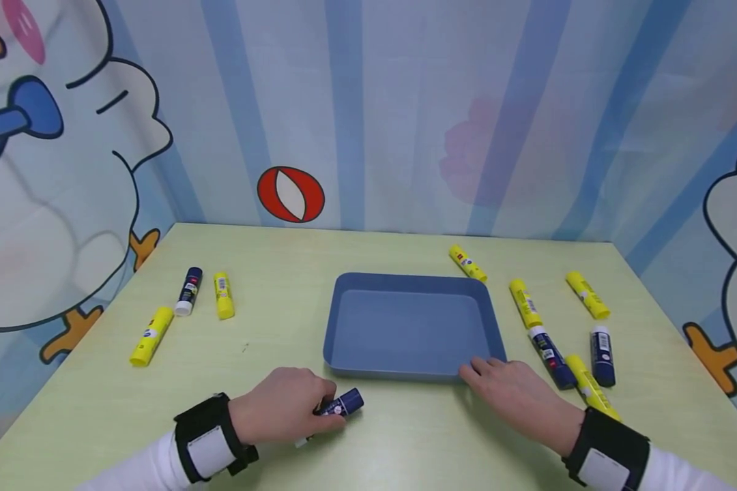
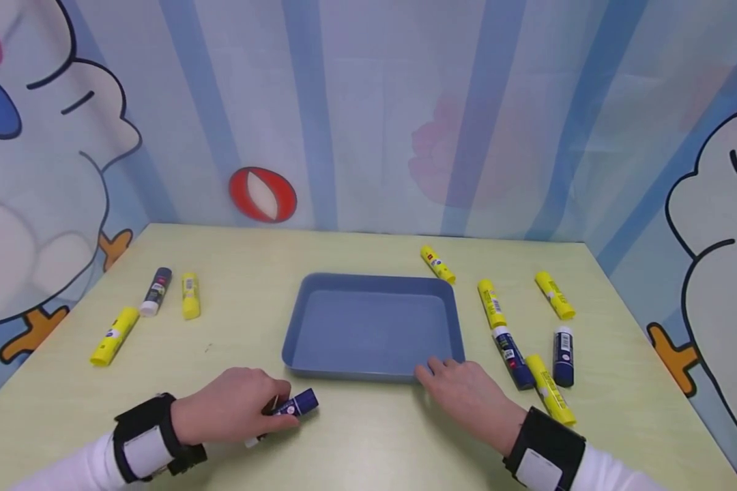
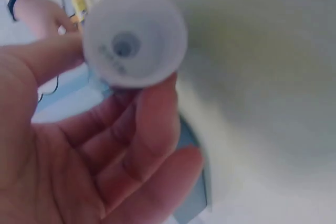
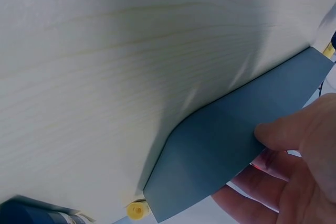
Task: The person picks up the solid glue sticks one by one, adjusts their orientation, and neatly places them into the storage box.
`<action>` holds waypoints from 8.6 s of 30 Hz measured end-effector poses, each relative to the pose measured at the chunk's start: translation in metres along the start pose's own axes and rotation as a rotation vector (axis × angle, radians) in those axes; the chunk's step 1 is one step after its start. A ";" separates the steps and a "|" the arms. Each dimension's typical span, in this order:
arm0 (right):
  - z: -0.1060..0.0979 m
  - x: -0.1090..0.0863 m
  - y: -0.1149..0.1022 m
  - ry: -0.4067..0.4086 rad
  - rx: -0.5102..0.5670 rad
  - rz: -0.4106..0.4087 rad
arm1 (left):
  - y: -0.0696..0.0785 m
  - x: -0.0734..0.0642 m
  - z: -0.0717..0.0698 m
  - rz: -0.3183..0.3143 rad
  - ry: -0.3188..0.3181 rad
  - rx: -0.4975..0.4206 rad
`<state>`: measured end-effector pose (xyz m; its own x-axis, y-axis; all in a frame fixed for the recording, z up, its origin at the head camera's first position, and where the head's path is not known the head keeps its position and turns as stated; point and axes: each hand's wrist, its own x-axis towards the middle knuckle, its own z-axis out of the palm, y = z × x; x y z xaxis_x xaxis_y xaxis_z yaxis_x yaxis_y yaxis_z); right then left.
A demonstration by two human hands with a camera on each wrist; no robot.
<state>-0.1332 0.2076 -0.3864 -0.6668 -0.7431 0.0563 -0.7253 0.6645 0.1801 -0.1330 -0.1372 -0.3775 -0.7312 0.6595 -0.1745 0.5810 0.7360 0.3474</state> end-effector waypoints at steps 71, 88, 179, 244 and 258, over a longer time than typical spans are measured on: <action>-0.002 0.002 0.001 -0.067 0.024 0.011 | -0.005 0.132 -0.050 -0.414 -0.039 0.521; -0.002 0.000 0.000 -0.042 0.018 0.001 | -0.035 0.129 -0.045 -0.292 0.074 0.433; 0.024 0.134 0.178 -0.314 0.396 0.679 | -0.059 0.083 -0.031 -0.371 0.111 -0.503; -0.019 0.150 0.029 -0.314 0.445 0.250 | -0.054 0.075 -0.037 -0.364 0.091 -0.507; -0.017 0.165 0.005 -0.365 0.375 0.293 | -0.053 0.076 -0.034 -0.379 0.086 -0.507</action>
<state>-0.2444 0.0868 -0.3592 -0.8157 -0.4933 -0.3021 -0.4688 0.8697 -0.1543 -0.2315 -0.1320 -0.3777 -0.8912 0.3373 -0.3032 0.0505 0.7381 0.6728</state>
